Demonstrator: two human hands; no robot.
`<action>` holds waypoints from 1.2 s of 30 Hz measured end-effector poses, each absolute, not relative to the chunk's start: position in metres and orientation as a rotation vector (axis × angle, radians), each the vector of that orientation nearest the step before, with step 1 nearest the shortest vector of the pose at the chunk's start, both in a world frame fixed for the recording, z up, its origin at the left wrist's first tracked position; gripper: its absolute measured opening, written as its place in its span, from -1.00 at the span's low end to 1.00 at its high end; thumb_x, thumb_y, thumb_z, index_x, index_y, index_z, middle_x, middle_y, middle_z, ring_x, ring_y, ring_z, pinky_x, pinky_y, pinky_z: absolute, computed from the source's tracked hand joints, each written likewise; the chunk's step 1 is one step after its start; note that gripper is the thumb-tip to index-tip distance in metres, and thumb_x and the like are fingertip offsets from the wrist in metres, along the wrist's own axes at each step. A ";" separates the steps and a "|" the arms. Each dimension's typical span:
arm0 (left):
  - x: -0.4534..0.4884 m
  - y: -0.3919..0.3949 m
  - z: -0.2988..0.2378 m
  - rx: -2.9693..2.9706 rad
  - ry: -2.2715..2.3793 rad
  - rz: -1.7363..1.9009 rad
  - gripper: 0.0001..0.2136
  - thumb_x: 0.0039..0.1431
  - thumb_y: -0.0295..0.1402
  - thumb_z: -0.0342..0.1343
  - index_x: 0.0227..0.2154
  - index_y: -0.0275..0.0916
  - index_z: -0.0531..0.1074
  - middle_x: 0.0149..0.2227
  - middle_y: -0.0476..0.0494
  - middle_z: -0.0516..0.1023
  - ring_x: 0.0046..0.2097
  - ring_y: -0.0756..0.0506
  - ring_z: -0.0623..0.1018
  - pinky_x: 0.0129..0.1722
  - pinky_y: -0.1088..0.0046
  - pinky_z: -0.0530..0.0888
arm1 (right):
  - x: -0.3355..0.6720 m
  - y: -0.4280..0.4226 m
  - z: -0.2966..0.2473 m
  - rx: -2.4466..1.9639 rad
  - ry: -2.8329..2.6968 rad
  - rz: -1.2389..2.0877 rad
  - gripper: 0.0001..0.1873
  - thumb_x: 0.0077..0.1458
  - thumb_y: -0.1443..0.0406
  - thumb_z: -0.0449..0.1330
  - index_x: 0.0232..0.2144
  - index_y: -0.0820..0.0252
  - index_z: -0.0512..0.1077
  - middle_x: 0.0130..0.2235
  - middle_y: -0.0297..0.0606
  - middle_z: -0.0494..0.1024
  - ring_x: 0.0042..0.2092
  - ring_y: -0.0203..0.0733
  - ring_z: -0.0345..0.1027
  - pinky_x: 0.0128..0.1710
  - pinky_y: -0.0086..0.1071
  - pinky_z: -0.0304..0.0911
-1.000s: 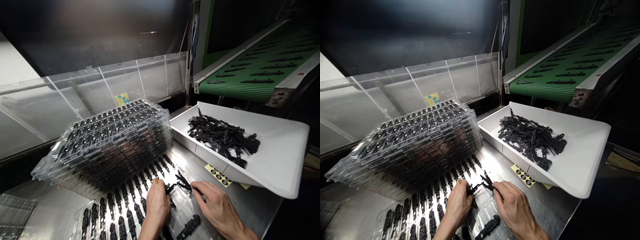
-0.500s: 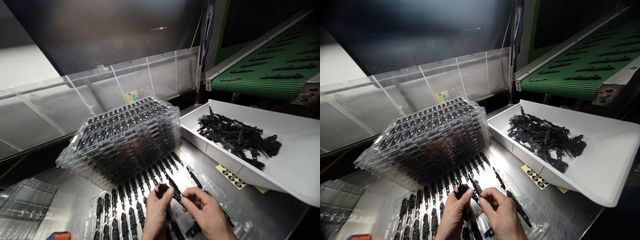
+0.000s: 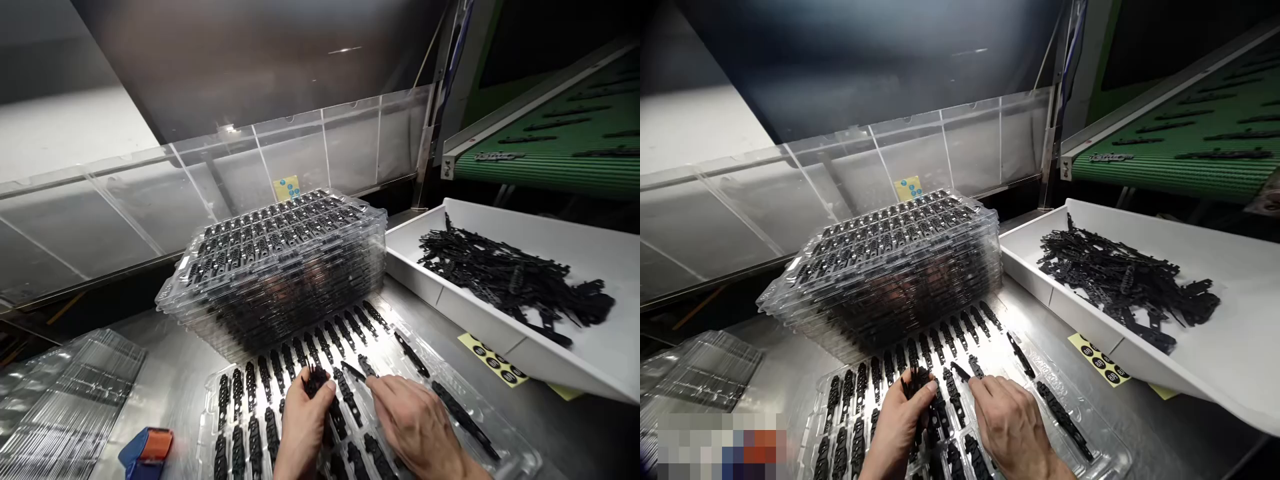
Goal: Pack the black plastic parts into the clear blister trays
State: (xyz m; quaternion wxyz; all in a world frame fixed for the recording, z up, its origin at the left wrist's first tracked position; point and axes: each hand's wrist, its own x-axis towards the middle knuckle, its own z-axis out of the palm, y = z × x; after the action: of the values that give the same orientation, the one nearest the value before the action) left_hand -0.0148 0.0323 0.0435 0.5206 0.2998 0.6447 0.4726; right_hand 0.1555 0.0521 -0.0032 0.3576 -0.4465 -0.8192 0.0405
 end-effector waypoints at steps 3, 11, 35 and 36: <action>-0.017 0.036 0.041 0.816 1.533 1.043 -0.68 0.01 -0.10 0.17 -0.31 -0.25 0.38 -0.38 -0.05 0.46 -0.35 -0.04 0.42 -0.30 0.43 0.34 | 0.157 0.050 -0.004 -1.115 -2.162 -0.015 -0.70 0.20 0.49 -0.06 -0.38 0.18 0.43 -0.52 -0.34 0.37 -0.48 -0.27 0.16 -0.44 -0.35 -0.06; -0.011 0.053 0.043 1.182 1.786 0.762 -0.95 0.07 -0.33 0.01 -0.41 -0.17 0.30 -0.52 0.07 0.33 -0.48 0.01 0.27 -0.48 0.50 0.19 | 0.158 0.048 0.002 -1.125 -2.351 0.090 -0.80 0.17 0.40 0.00 -0.43 0.12 0.37 -0.41 -0.29 0.38 -0.34 -0.16 0.19 -0.35 -0.32 0.02; 0.018 0.076 0.037 1.726 2.084 0.309 -0.76 0.04 -0.46 -0.03 -0.24 -0.33 0.46 -0.29 -0.47 0.58 -0.25 -0.35 0.56 -0.33 0.25 0.32 | 0.162 0.096 0.010 -1.668 -2.286 0.421 -0.68 0.14 0.41 -0.02 -0.57 0.15 0.41 -0.57 -0.34 0.50 -0.55 -0.27 0.38 -0.59 -0.48 0.06; 0.018 0.076 0.036 1.731 2.089 0.303 -0.76 0.04 -0.46 -0.03 -0.25 -0.34 0.46 -0.29 -0.48 0.58 -0.25 -0.36 0.56 -0.32 0.24 0.33 | 0.164 0.096 0.009 -1.683 -2.271 0.390 -0.70 0.15 0.40 -0.02 -0.55 0.16 0.41 -0.56 -0.30 0.50 -0.54 -0.24 0.38 -0.57 -0.45 0.06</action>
State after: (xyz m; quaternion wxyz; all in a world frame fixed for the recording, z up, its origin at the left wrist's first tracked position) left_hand 0.0183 0.0765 0.0361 0.2043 0.6208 0.7491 0.1087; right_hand 0.1639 0.0957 0.0089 0.1434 -0.5836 -0.7877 0.1353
